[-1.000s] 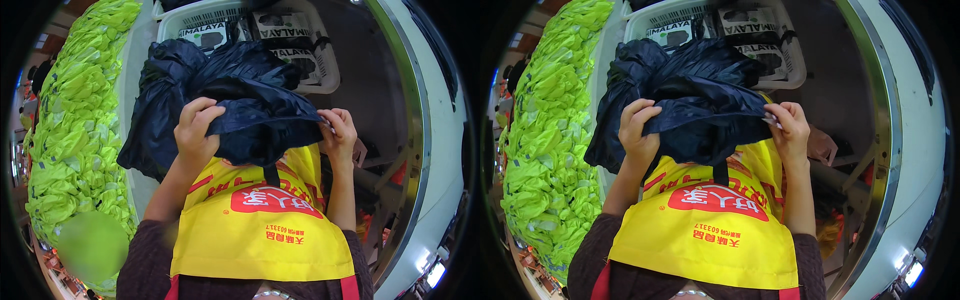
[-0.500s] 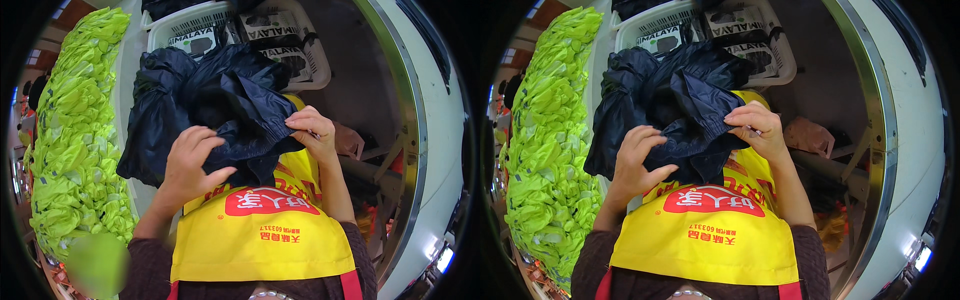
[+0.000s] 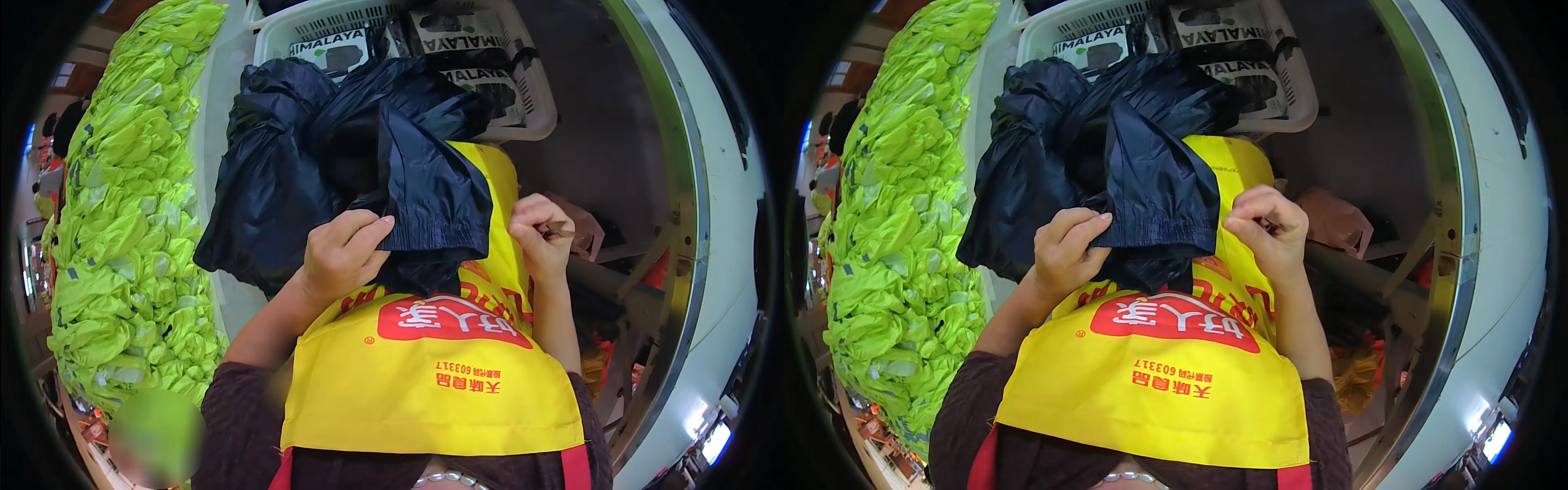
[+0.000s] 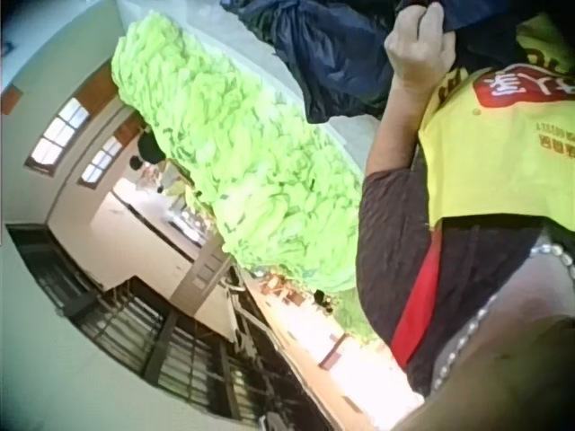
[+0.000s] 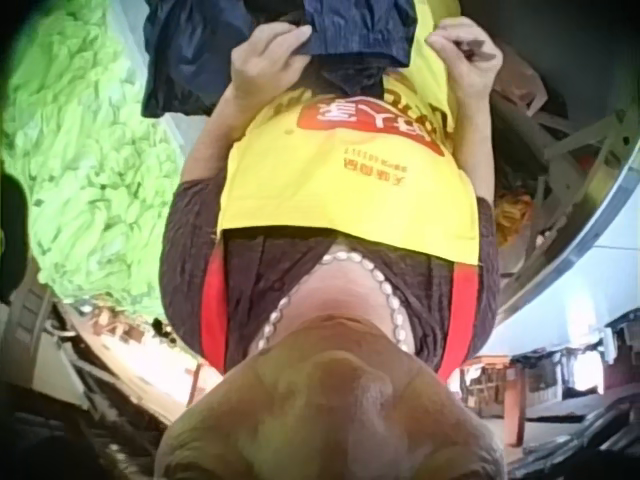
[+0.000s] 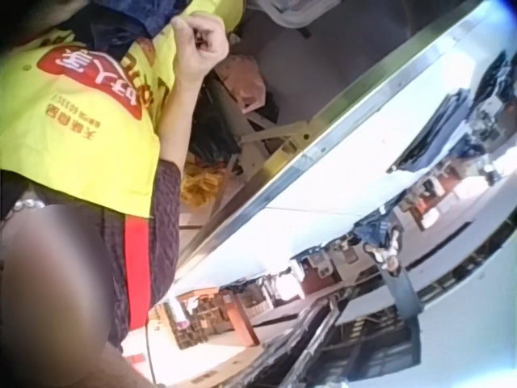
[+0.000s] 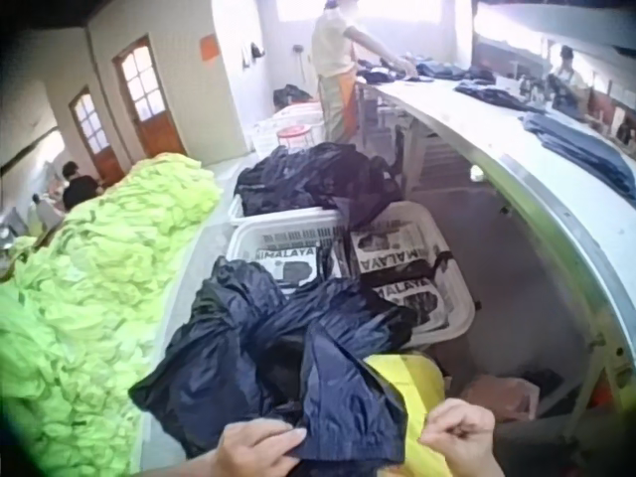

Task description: The person uses scissors to cut tags off a dark blue jacket. They repeatedly locate tags on the garment, cut them off, and discard the pieces. The task is performed one item at a time.

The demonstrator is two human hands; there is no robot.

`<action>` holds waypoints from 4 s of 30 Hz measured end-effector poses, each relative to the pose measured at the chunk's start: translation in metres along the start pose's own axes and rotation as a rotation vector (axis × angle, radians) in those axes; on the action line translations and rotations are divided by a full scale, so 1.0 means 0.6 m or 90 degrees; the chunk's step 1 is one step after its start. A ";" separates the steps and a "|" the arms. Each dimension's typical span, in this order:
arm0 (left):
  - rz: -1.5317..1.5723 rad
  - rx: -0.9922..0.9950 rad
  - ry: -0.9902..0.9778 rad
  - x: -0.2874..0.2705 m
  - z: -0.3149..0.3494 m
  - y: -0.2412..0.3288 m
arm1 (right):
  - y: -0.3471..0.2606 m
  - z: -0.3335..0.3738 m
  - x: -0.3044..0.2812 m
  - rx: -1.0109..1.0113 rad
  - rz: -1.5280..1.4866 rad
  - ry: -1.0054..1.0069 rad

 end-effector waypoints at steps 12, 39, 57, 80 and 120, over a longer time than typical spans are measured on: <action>0.851 -0.666 -0.256 0.017 0.090 -0.075 | 0.117 -0.071 0.070 0.393 0.181 -0.106; 1.147 -0.730 0.168 0.044 0.086 -0.151 | 0.156 -0.173 0.176 0.286 0.392 -0.268; 0.917 -0.728 0.108 0.017 0.051 -0.147 | 0.067 -0.164 0.214 0.049 0.349 -0.275; 0.858 -0.824 0.531 -0.006 0.057 -0.216 | 0.111 -0.163 0.128 0.060 0.322 -0.030; 1.093 -0.752 0.302 -0.102 0.035 -0.138 | 0.184 -0.148 0.162 0.199 -0.111 -0.204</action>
Point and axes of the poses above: each hand's wrist, its own z-axis away from the middle knuckle, its own x-axis out of the palm, y = z × x, the point moved 3 cm from there along -z, towards the middle knuckle, and after that the axes turned 5 degrees about z, right-handed, at the moved point
